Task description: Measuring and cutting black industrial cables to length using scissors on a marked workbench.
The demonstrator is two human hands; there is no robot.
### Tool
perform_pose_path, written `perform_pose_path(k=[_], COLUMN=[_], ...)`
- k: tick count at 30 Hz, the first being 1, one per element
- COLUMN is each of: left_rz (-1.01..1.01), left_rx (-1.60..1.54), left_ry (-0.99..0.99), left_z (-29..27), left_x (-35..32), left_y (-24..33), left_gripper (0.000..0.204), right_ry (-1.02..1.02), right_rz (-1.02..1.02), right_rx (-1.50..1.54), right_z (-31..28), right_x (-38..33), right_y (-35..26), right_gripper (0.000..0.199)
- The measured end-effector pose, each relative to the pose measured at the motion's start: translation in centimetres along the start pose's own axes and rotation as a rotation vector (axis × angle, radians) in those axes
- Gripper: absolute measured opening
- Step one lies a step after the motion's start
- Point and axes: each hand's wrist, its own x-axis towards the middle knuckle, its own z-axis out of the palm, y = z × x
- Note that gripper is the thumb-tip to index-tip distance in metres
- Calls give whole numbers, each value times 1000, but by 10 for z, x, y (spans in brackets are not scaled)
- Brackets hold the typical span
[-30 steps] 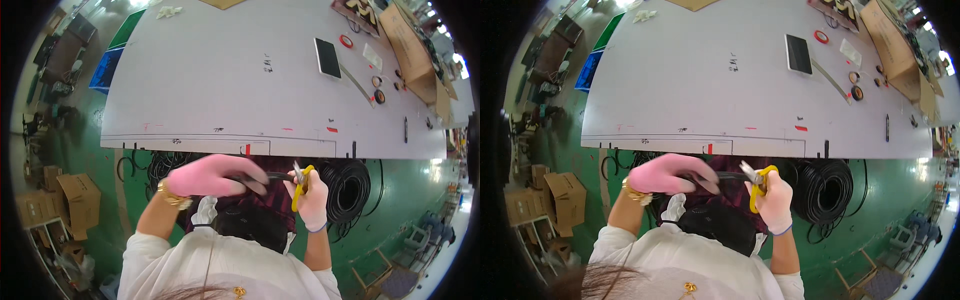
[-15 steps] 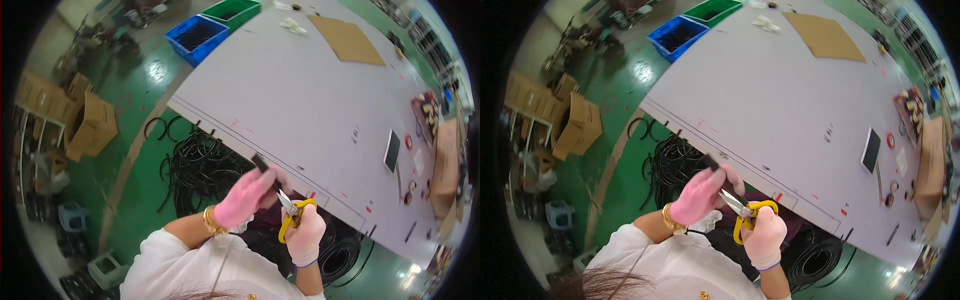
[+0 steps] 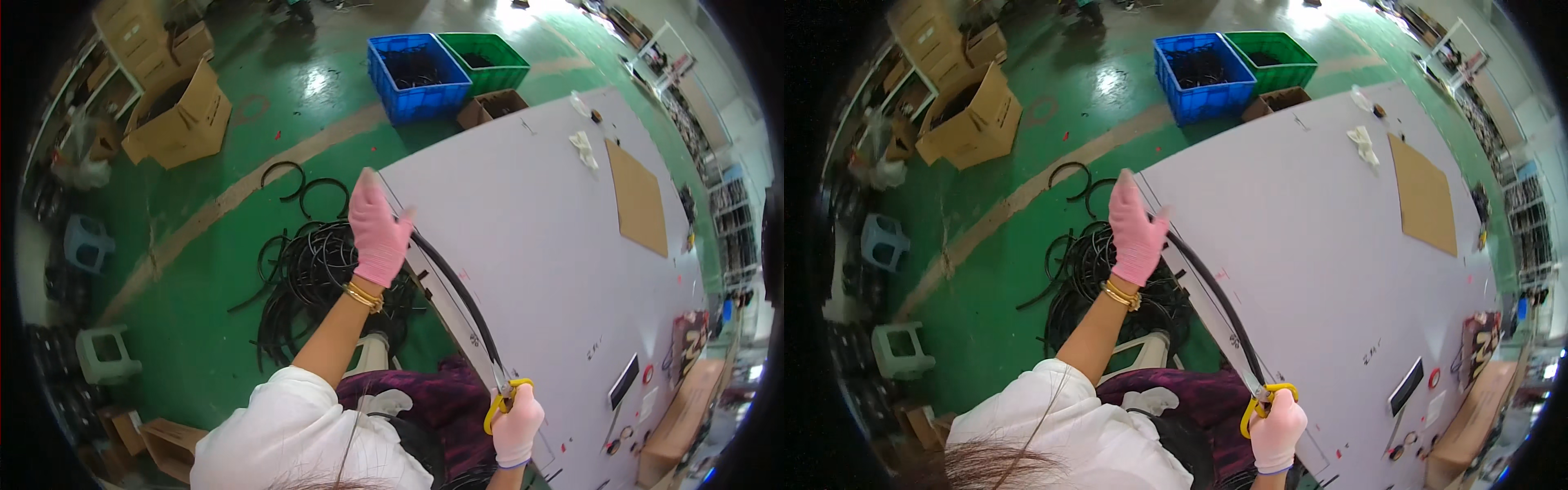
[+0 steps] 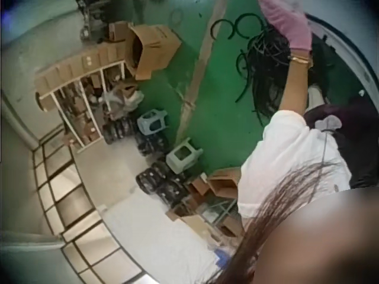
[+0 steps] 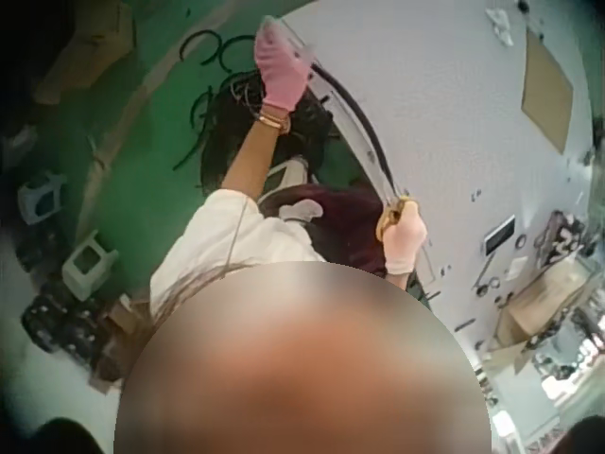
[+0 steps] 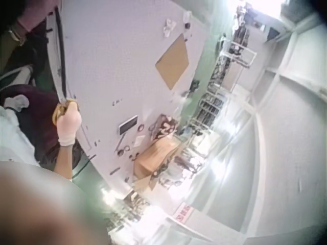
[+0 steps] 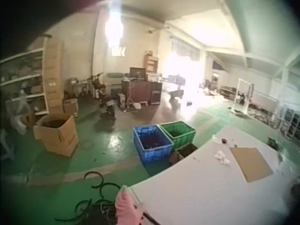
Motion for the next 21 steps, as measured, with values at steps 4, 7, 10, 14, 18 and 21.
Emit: perform_pose_path(k=[4,7,10,14,18,21], left_rz=[197,362,358,496,531,516], left_rx=[-124,-144,-399,-413,-475,-498], left_ry=[-635,-729,-725,-795,-815,-822], left_z=[-11,-11,-8,-1,5,8], left_x=[10,-1,10,34,46,52], left_y=[15,18,4,-12,-21,-21], left_gripper=[34,21,27,42,46,45], right_ry=[-6,-32,-68,-167,-173,-201], right_rz=[7,-36,-15,8,99,60], right_rx=[41,39,93,115,264,257], right_z=[11,20,23,18,16,11], right_x=[10,13,18,26,34,38], right_y=[-3,-9,-13,-14,-19,-17], right_gripper=[29,29,29,31,32,32])
